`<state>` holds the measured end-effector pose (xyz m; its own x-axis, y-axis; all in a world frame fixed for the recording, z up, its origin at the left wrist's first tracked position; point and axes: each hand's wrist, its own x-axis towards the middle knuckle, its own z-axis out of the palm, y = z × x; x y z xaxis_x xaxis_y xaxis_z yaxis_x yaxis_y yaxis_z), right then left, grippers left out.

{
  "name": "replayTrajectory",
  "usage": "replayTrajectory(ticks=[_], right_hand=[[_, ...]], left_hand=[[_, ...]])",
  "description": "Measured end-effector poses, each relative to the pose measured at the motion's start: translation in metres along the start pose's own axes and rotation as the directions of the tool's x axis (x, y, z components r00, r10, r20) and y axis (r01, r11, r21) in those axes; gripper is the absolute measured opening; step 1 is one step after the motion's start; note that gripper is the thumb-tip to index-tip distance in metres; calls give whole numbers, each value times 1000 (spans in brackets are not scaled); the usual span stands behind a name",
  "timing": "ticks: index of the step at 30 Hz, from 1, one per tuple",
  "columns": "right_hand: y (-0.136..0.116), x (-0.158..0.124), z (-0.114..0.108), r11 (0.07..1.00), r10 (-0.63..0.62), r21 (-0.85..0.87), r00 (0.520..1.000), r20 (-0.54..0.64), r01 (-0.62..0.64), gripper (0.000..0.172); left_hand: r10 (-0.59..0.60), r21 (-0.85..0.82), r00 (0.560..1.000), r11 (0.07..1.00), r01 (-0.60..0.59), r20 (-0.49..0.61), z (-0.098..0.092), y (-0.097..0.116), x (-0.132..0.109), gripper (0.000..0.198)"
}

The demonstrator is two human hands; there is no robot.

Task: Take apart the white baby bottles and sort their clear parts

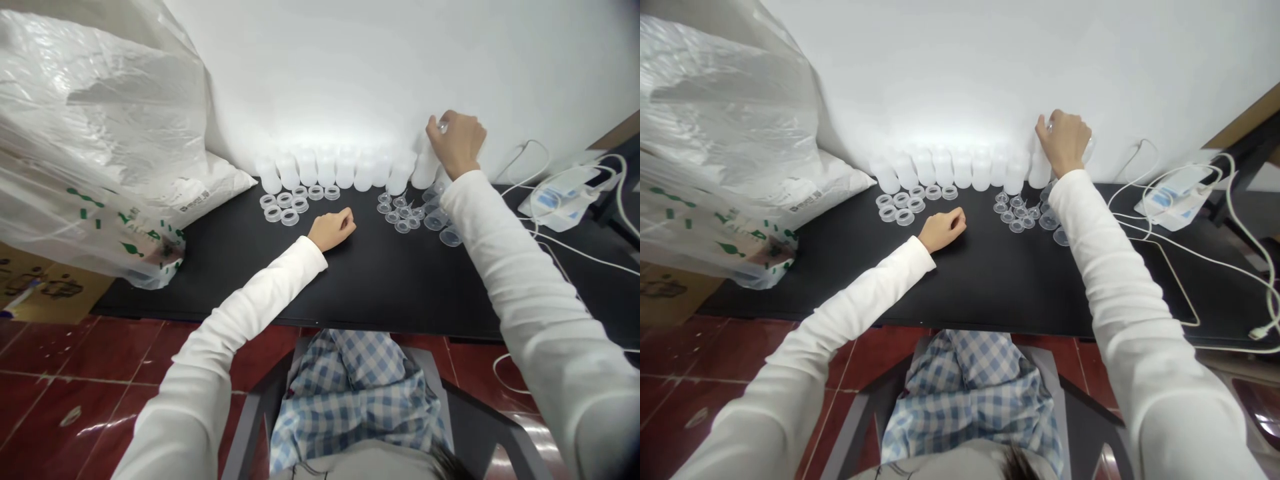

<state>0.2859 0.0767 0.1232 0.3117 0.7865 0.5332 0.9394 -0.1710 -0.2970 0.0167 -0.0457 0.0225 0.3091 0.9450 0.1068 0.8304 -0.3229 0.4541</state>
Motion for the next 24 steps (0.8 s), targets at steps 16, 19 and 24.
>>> replayTrajectory(ticks=[16, 19, 24], right_hand=[[6, -33, -15, 998, 25, 53, 1000, 10, -25, 57], [9, -67, -27, 984, -88, 137, 984, -157, 110, 39], [18, -135, -17, 944, -329, 20, 935, 130, 329, 36]], left_hand=[[147, 118, 949, 986, -118, -280, 23, -44, 26, 62], [86, 130, 972, 990, -59, -217, 21, -43, 26, 63], [101, 154, 971, 986, -68, -216, 18, -39, 25, 51]])
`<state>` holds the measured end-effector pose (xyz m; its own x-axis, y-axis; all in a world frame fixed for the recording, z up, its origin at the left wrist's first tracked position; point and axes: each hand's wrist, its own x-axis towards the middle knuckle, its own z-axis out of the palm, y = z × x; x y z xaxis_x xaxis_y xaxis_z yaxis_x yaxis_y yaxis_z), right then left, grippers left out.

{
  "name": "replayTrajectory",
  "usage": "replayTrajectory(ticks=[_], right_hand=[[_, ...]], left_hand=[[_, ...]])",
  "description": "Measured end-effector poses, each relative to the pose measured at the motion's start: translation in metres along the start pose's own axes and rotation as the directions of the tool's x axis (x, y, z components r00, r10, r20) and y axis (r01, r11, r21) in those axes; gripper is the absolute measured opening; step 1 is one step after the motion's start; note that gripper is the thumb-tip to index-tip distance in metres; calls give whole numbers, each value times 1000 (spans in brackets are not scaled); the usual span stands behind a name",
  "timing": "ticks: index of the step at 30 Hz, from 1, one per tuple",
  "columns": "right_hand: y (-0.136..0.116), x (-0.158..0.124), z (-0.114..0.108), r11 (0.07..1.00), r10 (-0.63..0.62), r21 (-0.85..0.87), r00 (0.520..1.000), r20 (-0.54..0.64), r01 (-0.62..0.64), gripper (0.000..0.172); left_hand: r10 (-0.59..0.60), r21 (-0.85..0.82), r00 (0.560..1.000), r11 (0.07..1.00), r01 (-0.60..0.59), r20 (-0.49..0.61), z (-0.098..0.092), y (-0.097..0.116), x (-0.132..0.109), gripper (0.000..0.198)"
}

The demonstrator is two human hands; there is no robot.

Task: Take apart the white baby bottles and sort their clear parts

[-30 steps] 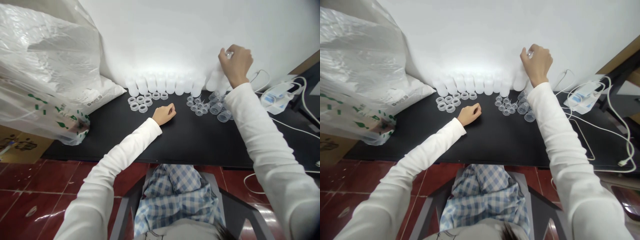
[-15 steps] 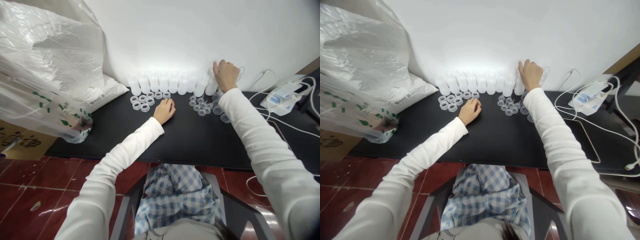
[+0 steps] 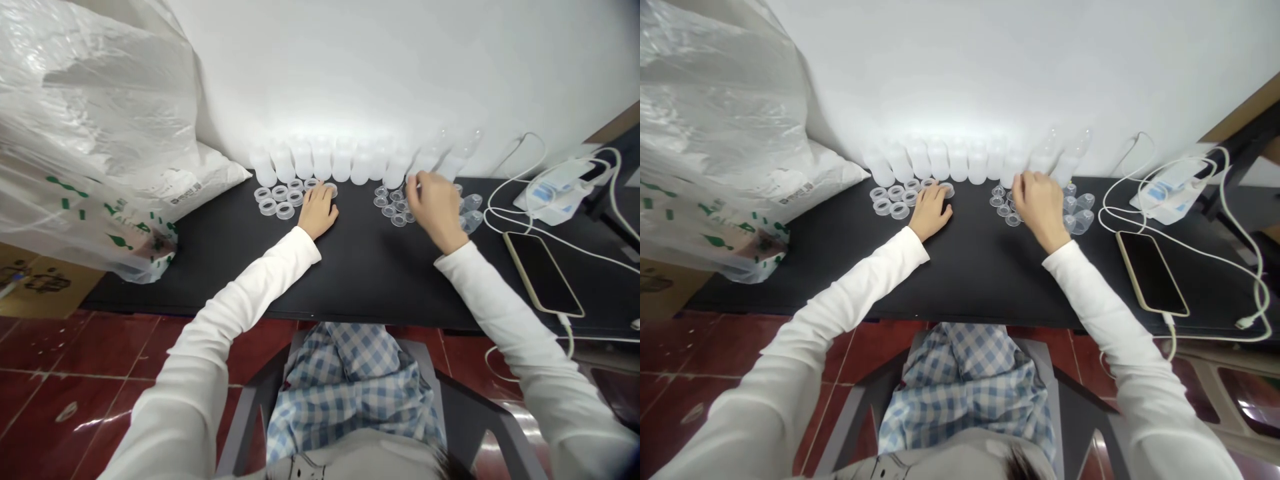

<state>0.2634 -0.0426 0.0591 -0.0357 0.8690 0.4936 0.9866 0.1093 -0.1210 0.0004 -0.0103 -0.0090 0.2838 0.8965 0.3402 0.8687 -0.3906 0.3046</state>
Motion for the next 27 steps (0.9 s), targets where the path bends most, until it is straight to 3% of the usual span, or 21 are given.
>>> replayTrajectory(ticks=[6, 8, 11, 14, 18, 23, 25, 27], right_hand=[[4, -37, 29, 977, -179, -88, 974, 138, 192, 27], [6, -40, 34, 975, -208, -38, 961, 181, 218, 22], [12, -41, 42, 966, -246, 125, 956, 158, 227, 23], [20, -39, 51, 960, -201, 229, 967, 154, 163, 27], [26, -37, 47, 966, -125, 243, 977, 171, 81, 20], [7, -36, 29, 918, -190, 350, 982, -21, 185, 23], [-6, -37, 31, 849, -256, 459, 964, -74, 261, 23], [-19, -40, 40, 751, -298, 595, 951, -81, 286, 23]], left_hand=[[164, -80, 986, 983, -164, -12, 1, 3, -2, 33], [217, -94, 976, 972, -214, 14, -1, 7, -5, 29], [284, -120, 958, 954, -276, 50, -3, 13, -8, 26], [316, -169, 948, 937, -307, 30, -1, 13, -9, 28], [285, -240, 958, 930, -280, -14, 4, 8, -8, 43], [215, -387, 976, 903, -187, 29, 6, 6, -7, 33], [140, -514, 990, 850, -115, 11, 6, 8, -5, 29], [11, -700, 1000, 714, 12, 29, 6, 10, -4, 25]])
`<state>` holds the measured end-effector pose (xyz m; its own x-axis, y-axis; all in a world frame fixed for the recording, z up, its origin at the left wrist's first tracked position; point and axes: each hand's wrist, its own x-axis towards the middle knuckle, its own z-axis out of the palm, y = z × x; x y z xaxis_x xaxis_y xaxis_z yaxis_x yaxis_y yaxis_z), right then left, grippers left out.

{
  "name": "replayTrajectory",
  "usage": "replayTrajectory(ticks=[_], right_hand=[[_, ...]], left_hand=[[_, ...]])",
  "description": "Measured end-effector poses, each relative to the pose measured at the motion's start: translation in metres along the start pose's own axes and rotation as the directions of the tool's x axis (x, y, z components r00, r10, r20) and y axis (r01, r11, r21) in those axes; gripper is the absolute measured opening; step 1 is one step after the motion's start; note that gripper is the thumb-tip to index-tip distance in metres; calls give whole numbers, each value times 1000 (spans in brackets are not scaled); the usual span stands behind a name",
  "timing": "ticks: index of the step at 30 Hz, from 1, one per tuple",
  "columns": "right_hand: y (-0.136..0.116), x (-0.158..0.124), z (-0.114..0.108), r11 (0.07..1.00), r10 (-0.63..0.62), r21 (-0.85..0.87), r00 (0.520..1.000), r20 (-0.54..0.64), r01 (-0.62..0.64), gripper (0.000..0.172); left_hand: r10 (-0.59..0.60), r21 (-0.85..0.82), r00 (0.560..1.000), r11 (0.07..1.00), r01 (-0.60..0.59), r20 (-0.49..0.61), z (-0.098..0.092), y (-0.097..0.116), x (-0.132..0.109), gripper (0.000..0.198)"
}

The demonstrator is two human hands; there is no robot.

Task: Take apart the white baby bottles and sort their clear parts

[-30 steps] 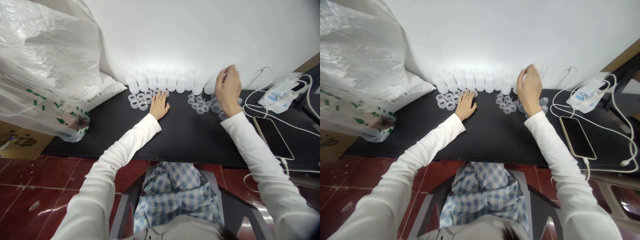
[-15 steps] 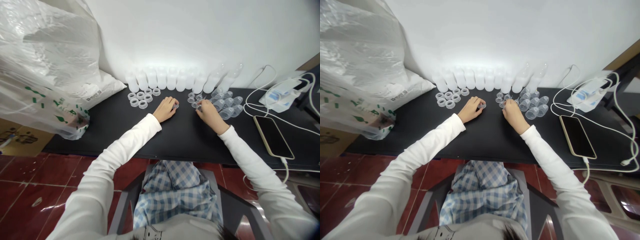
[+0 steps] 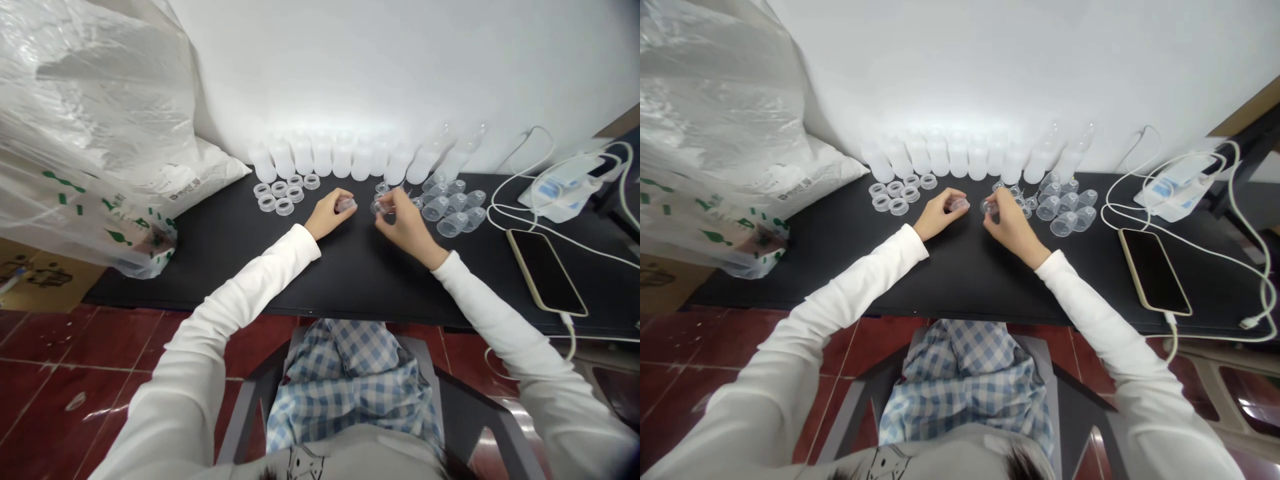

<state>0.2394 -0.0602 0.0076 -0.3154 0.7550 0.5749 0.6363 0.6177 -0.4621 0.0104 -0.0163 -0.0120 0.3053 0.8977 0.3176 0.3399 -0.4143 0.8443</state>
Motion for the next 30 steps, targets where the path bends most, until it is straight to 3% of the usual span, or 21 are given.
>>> replayTrajectory(ticks=[2, 5, 8, 11, 18, 21, 27, 30], right_hand=[[-2, 0, 16, 991, 7, 137, 1000, 13, -9, 21], [-1, -1, 32, 981, 7, 196, 1000, 17, -10, 22], [0, 1, 40, 977, -19, 210, 1000, -6, 20, 34], [1, 3, 46, 950, 24, 312, 999, -25, -15, 49], [-6, 13, 42, 899, 170, 399, 984, 55, -178, 43], [-9, 16, 38, 885, 193, 416, 978, 81, -209, 51], [-4, 16, 38, 826, 291, 488, 955, 61, -283, 61], [-3, 16, 37, 874, 286, 402, 958, 27, -272, 59]], left_hand=[[-153, -279, 988, 950, 141, -22, 1, 3, 2, 20], [-312, -576, 950, 772, 270, 28, 3, 9, 2, 15], [-362, -706, 930, 642, 297, 62, 6, 16, 0, 13], [-388, -745, 919, 594, 303, 64, 8, 20, -2, 15], [-386, -690, 921, 652, 314, 55, 8, 18, -2, 28], [-347, -632, 937, 717, 294, 43, 8, 17, -3, 33], [-259, -575, 962, 775, 263, 91, 10, 18, -6, 32], [-243, -567, 965, 783, 256, 100, 10, 18, -7, 34]])
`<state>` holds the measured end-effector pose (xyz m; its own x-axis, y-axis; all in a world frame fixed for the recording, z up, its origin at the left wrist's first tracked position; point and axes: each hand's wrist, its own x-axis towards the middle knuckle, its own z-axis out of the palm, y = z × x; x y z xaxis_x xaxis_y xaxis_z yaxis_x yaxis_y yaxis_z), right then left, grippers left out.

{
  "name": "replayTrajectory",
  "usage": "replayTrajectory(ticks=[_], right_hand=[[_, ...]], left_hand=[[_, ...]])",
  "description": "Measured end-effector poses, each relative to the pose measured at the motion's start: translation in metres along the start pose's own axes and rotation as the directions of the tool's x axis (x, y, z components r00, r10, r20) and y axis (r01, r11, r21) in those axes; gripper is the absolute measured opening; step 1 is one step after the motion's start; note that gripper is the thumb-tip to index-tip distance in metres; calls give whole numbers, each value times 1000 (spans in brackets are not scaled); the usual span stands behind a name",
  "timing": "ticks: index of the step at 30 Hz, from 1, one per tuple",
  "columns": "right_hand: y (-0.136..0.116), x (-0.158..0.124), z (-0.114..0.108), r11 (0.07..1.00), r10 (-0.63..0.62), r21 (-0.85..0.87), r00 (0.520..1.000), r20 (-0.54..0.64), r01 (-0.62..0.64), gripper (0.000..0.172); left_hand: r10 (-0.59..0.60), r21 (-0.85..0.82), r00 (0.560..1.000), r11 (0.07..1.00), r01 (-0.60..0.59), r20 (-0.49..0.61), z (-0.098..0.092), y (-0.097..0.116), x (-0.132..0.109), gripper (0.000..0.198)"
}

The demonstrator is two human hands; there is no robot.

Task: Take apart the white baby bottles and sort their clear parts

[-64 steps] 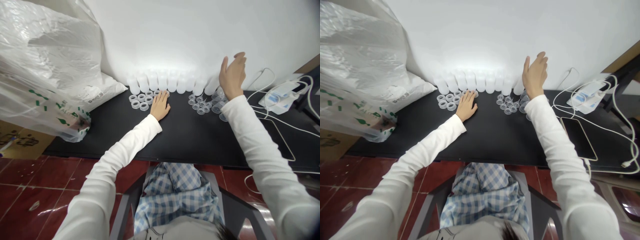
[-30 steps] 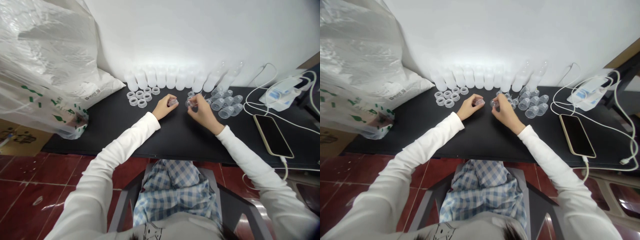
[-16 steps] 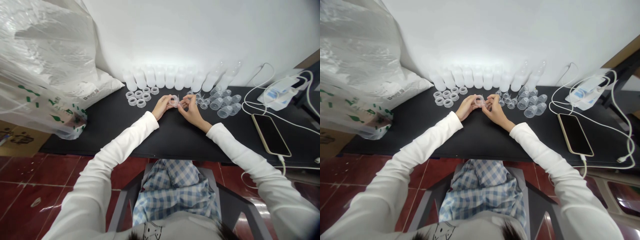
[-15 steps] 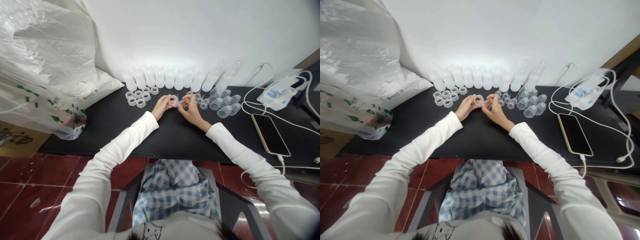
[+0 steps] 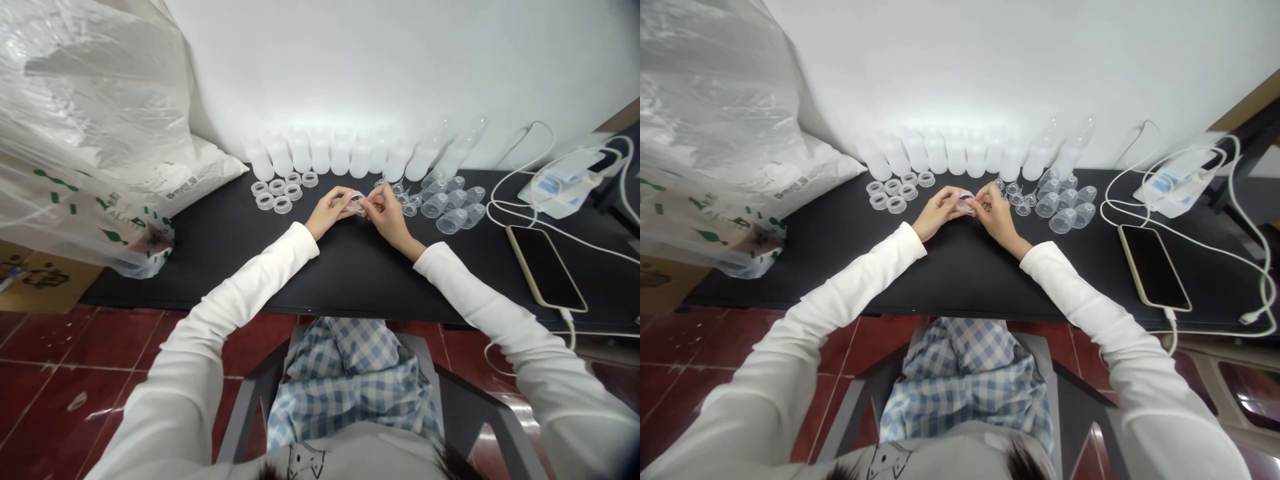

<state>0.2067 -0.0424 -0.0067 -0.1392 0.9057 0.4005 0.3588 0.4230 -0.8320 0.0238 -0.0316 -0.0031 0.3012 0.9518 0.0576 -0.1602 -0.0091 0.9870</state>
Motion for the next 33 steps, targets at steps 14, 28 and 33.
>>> replayTrajectory(ticks=[14, 28, 33], right_hand=[[8, 11, -2, 971, -121, -218, 989, -81, 101, 56], [6, 6, 6, 997, -73, 44, 986, 147, 67, 48], [4, 0, 10, 988, -66, -128, 991, 118, 81, 35]], left_hand=[[42, -45, 984, 998, -35, 173, -1, -3, 0, 56], [110, 274, 994, 956, -103, -11, 5, -3, -2, 10], [187, 435, 982, 886, -163, -14, 7, -5, -4, 11]])
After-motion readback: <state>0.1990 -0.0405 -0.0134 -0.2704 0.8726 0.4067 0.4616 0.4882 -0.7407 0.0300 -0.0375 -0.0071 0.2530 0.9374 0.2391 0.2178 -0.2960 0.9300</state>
